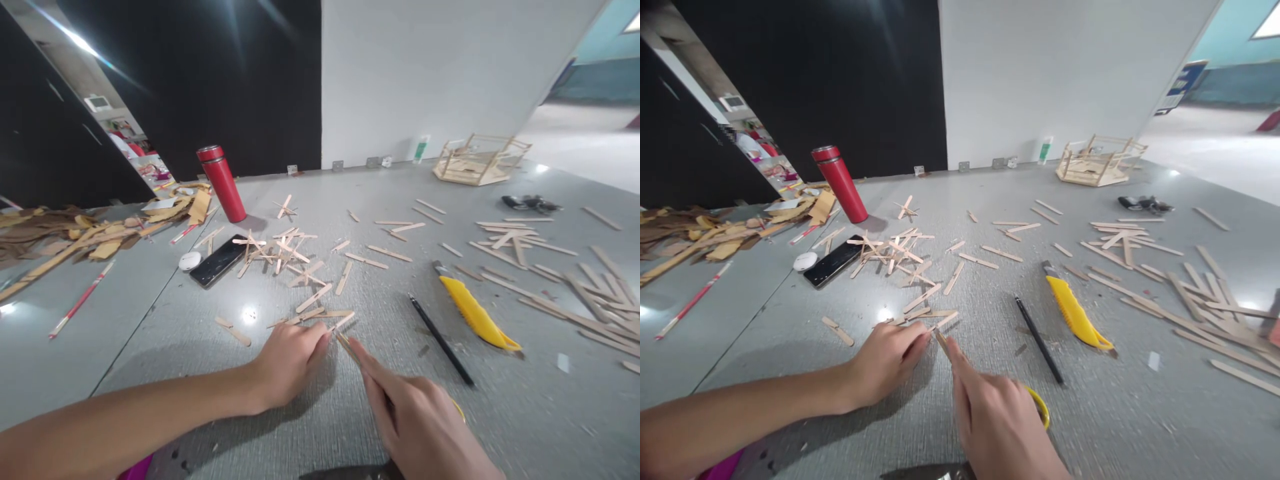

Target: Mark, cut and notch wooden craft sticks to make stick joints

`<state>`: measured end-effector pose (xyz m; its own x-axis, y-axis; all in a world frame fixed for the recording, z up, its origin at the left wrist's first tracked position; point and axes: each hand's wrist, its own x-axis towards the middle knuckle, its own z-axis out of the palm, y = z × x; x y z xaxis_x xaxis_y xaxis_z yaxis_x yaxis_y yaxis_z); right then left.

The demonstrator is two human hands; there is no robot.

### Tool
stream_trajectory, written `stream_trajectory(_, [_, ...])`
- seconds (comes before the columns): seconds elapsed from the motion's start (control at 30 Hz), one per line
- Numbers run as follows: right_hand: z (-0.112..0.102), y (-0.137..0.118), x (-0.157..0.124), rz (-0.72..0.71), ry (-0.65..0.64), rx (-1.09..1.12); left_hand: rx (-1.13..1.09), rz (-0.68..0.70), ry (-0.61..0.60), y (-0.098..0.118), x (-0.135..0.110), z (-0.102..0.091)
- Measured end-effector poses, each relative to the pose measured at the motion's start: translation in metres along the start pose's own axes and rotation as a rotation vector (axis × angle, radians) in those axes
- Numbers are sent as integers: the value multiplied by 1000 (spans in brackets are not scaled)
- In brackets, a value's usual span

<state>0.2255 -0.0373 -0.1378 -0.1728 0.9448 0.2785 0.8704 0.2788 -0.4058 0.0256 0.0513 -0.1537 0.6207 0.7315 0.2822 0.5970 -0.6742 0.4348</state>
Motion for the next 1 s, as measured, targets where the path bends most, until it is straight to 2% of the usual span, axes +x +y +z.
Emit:
stream_trajectory(0.17, [-2,5,-2,28,22,12,-16,-21,-12,0,2,-1])
stream_trajectory(0.23, [-4,8,-2,-42,38,-13,-27,-32,-18,0,2,-1])
stream_trajectory(0.33, [-3,15,-3,-207,129,-141,-42,-45,-27,0,3,-1])
stream_trajectory(0.43, [-1,19,-4,-283,172,-228,-49,-62,-31,0,4,-1])
stream_trajectory(0.67, [-5,18,-4,-349,159,-336,-57,-83,-41,1,7,-3])
stream_trajectory(0.8, [-8,18,-3,-412,86,-325,-65,-85,-38,1,6,-2])
stream_trajectory(1.0, [-6,24,-5,-375,85,-290,-73,-80,-36,0,6,-1])
